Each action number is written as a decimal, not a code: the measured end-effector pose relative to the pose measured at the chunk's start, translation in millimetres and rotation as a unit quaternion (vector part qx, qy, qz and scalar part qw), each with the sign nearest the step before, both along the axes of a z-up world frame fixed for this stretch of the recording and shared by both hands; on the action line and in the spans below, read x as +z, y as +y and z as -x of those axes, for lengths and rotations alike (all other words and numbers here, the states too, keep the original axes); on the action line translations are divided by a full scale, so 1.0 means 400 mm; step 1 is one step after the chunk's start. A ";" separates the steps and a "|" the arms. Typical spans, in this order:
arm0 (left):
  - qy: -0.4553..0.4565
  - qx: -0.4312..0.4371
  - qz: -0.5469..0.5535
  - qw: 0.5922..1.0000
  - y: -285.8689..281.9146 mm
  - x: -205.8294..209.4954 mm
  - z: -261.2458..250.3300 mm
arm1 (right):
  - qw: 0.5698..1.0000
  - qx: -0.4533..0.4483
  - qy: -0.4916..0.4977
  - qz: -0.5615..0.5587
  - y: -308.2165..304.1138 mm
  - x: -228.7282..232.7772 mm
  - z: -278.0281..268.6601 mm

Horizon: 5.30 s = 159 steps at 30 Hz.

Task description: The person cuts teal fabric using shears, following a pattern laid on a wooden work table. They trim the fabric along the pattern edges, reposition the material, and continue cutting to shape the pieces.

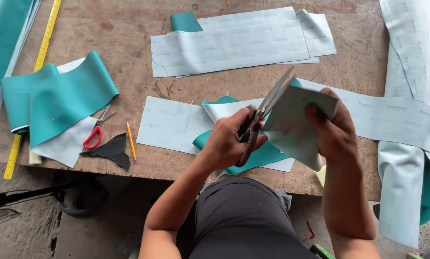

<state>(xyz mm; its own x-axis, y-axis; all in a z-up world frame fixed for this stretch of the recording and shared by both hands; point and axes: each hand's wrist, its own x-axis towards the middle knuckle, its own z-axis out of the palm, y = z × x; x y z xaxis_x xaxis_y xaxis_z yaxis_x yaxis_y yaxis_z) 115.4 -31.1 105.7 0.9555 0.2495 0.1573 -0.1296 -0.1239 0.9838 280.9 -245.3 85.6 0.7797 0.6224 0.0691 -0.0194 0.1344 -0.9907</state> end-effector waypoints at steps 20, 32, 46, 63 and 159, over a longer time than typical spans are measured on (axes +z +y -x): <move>0.281 -0.064 -0.176 0.941 -0.039 -0.249 0.223 | 0.972 -0.004 0.205 0.113 0.027 -0.149 0.044; 0.223 0.001 -0.193 0.956 -0.060 -0.255 0.226 | 0.975 0.017 0.179 0.131 0.066 -0.084 0.085; 0.232 0.038 -0.149 0.960 -0.064 -0.256 0.229 | 0.982 0.034 0.156 0.104 0.096 -0.068 0.127; 0.251 0.045 -0.178 0.951 -0.051 -0.253 0.236 | 0.983 0.026 0.137 0.120 0.079 -0.182 0.111; 0.355 -0.088 -0.233 0.901 0.004 -0.243 0.257 | 0.928 0.175 0.159 0.288 0.132 -0.147 0.149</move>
<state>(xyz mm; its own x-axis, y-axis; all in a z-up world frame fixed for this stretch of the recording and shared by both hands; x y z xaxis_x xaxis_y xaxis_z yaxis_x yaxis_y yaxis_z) 12.6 -29.6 8.5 0.8749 0.1484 -0.4611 0.4538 -0.5840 0.6731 221.1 -192.6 26.7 0.4471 0.7035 -0.5525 -0.2659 -0.4852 -0.8330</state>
